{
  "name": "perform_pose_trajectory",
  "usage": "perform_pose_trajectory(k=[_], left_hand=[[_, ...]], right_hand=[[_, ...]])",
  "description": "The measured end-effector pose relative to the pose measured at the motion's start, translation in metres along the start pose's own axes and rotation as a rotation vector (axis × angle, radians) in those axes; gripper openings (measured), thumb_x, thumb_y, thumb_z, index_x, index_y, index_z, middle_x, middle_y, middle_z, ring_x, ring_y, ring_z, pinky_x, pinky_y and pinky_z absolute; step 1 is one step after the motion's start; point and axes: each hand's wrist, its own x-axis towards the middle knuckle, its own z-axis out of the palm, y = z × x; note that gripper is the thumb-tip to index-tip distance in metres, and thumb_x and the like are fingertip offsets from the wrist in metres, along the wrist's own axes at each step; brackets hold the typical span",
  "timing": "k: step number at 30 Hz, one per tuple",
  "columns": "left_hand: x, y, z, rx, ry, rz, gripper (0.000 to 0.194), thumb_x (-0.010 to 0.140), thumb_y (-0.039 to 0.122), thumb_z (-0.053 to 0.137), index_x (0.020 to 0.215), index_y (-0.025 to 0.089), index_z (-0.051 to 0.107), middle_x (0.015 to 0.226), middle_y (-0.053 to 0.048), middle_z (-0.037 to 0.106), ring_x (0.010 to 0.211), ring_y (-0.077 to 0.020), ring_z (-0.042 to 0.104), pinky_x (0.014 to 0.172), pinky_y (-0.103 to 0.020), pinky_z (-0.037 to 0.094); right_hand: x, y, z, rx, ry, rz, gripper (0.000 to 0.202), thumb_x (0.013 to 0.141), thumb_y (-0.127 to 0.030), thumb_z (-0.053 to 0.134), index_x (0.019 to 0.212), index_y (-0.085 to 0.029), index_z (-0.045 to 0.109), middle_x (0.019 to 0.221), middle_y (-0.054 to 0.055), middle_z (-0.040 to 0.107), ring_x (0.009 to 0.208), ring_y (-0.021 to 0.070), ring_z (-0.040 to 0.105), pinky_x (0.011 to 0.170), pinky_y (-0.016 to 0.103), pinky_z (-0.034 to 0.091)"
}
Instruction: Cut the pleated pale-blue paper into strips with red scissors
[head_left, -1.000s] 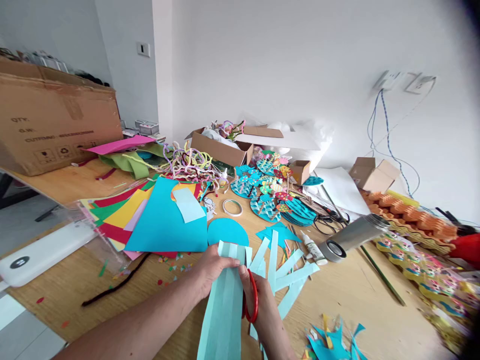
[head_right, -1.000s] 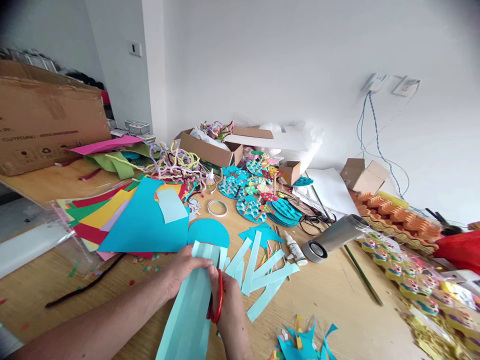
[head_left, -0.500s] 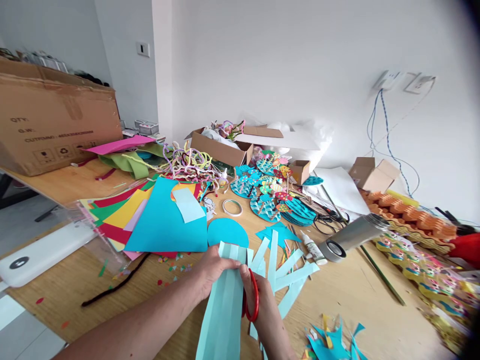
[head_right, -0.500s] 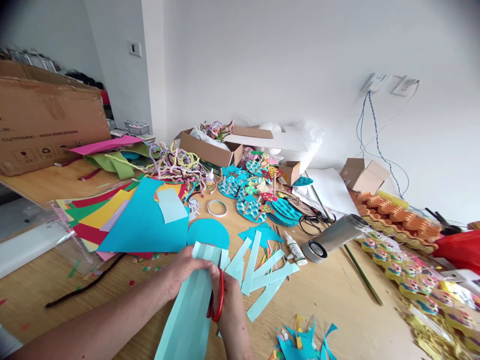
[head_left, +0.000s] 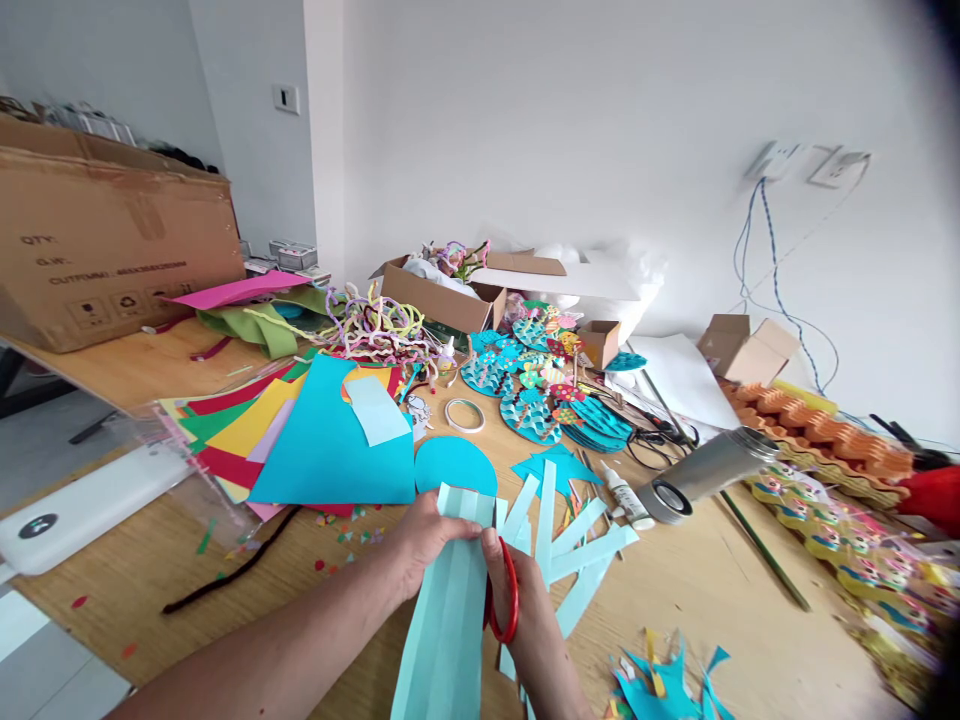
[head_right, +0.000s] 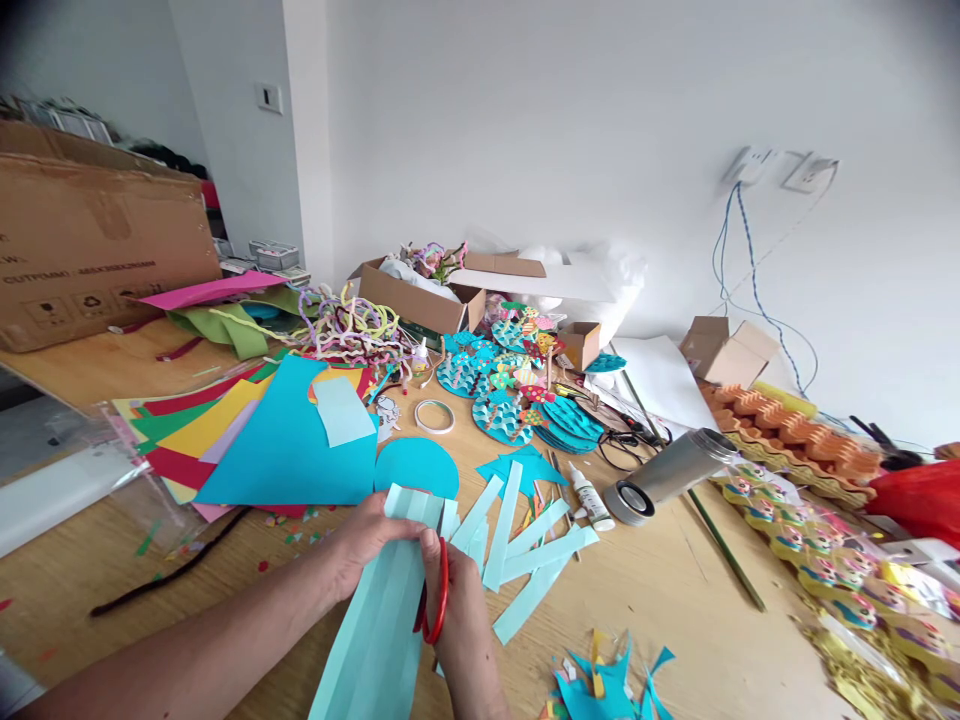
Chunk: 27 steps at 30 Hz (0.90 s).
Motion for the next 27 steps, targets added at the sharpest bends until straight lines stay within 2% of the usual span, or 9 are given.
perform_pose_trajectory(k=[5,14,21,27], left_hand=[[0.001,-0.001,0.000,-0.001,-0.001,0.014,0.028,0.049,0.014,0.071,0.075,0.014,0.062,0.064,-0.004,0.066,0.059,-0.0208,0.060,0.059,-0.034,0.047],[0.000,-0.001,0.000,-0.005,-0.006,-0.012,0.029,0.048,0.017,0.073,0.074,0.014,0.061,0.064,-0.005,0.066,0.060,-0.0231,0.061,0.061,-0.038,0.048],[-0.002,0.000,0.002,-0.031,-0.003,-0.026,0.035,0.044,0.020,0.076,0.075,0.014,0.062,0.064,-0.005,0.066,0.060,-0.0241,0.062,0.060,-0.038,0.048],[-0.002,-0.001,0.001,-0.021,-0.020,-0.027,0.029,0.049,0.017,0.073,0.075,0.016,0.061,0.064,-0.004,0.066,0.061,-0.0238,0.062,0.060,-0.039,0.049]], right_hand=[[0.002,0.005,0.000,-0.011,0.016,-0.037,0.051,0.079,-0.063,0.035,0.053,-0.019,0.035,0.045,-0.003,0.037,0.043,0.0092,0.034,0.039,0.021,0.024],[-0.003,-0.007,-0.001,0.030,-0.023,0.014,0.053,0.078,-0.065,0.034,0.051,-0.020,0.038,0.035,-0.004,0.040,0.034,0.0101,0.039,0.035,0.021,0.028],[-0.001,-0.004,-0.001,0.027,-0.006,0.018,0.054,0.075,-0.068,0.034,0.053,-0.019,0.039,0.037,-0.004,0.041,0.035,0.0103,0.040,0.036,0.022,0.028],[-0.001,-0.002,0.000,0.026,-0.008,0.015,0.054,0.075,-0.068,0.034,0.053,-0.019,0.039,0.039,-0.004,0.040,0.037,0.0099,0.039,0.038,0.021,0.028]])
